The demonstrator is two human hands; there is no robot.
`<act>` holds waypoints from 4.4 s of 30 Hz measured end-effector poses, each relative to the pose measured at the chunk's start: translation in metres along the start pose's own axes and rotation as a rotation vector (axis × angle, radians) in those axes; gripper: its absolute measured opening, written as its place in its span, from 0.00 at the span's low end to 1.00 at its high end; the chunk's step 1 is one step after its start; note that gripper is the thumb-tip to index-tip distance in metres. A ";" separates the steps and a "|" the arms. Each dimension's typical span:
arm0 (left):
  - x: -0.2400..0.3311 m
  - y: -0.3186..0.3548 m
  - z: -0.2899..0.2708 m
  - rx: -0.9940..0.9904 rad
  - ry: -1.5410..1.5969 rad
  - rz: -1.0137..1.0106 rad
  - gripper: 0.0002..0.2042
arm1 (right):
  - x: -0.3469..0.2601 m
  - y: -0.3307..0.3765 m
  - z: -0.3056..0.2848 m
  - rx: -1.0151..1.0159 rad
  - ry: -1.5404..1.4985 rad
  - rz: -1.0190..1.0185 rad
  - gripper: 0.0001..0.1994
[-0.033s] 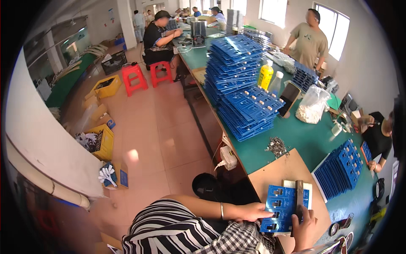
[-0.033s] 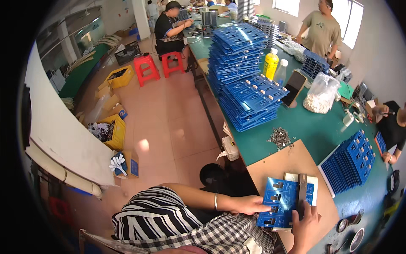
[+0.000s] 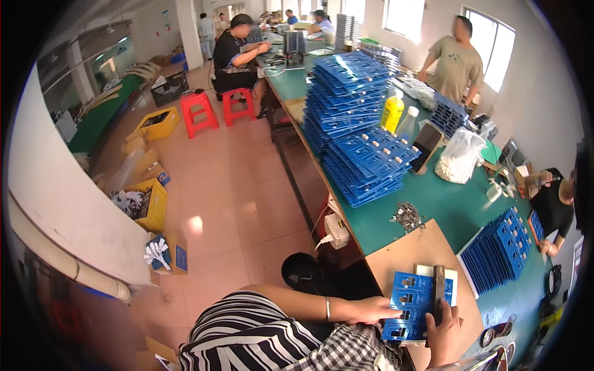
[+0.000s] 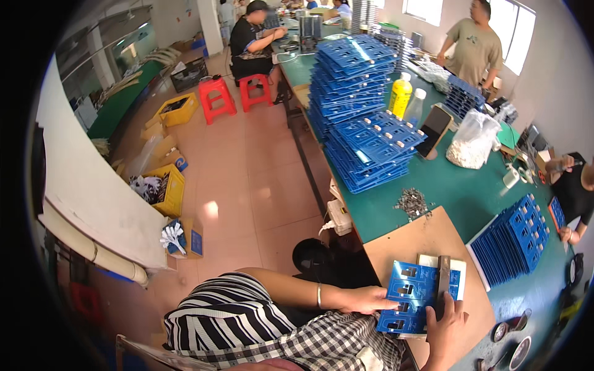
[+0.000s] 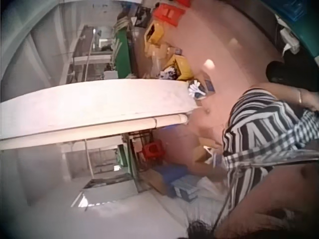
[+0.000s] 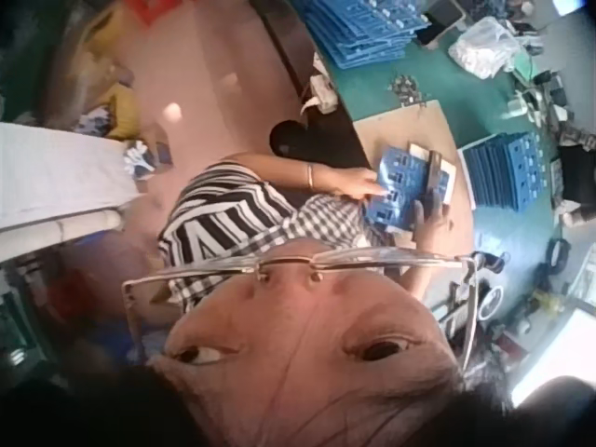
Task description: The person solders components onto a circuit board panel using a soldering iron, places the panel onto a stack, and positions another circuit board panel to solder components onto it.
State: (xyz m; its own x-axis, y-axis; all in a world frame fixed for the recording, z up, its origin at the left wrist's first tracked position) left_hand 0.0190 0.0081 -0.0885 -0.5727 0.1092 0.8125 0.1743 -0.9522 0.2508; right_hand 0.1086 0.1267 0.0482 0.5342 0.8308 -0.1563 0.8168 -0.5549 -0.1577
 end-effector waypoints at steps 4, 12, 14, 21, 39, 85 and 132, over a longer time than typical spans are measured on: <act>-0.017 -0.004 -0.003 -0.133 -0.057 -0.165 0.18 | -0.003 -0.015 0.005 -0.079 0.053 0.027 0.27; 0.002 -0.002 0.008 -0.159 -0.046 -0.097 0.16 | 0.003 -0.020 0.020 -0.033 -0.013 0.050 0.27; 0.001 -0.004 0.008 -0.129 -0.014 -0.080 0.12 | 0.000 -0.020 0.018 -0.037 -0.035 0.046 0.26; -0.018 -0.021 0.002 -0.054 0.033 -0.068 0.11 | 0.029 -0.010 0.021 0.057 -0.287 0.025 0.24; 0.002 0.005 0.013 -0.074 0.006 -0.126 0.15 | 0.152 0.144 -0.006 0.052 -0.038 0.586 0.25; 0.333 0.009 -0.224 0.463 0.013 0.271 0.12 | 0.149 0.144 -0.002 0.192 -0.041 0.636 0.27; 0.030 0.038 0.077 -0.509 -0.598 0.201 0.12 | -0.008 0.045 -0.029 0.206 -0.387 -0.364 0.26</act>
State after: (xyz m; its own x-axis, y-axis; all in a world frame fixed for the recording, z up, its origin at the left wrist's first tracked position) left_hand 0.0702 -0.0030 -0.0146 -0.0185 -0.0809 0.9965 -0.2400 -0.9672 -0.0830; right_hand 0.1475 0.0959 0.0709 0.0760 0.9150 -0.3962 0.8532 -0.2653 -0.4491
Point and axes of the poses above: each hand's wrist, its own y-axis away from the middle knuckle, its own z-axis out of the palm, x = y × z, the point moved 9 cm from there along -y, towards the middle knuckle, and after that the axes turned 2 degrees about -x, right-handed, at the moved point
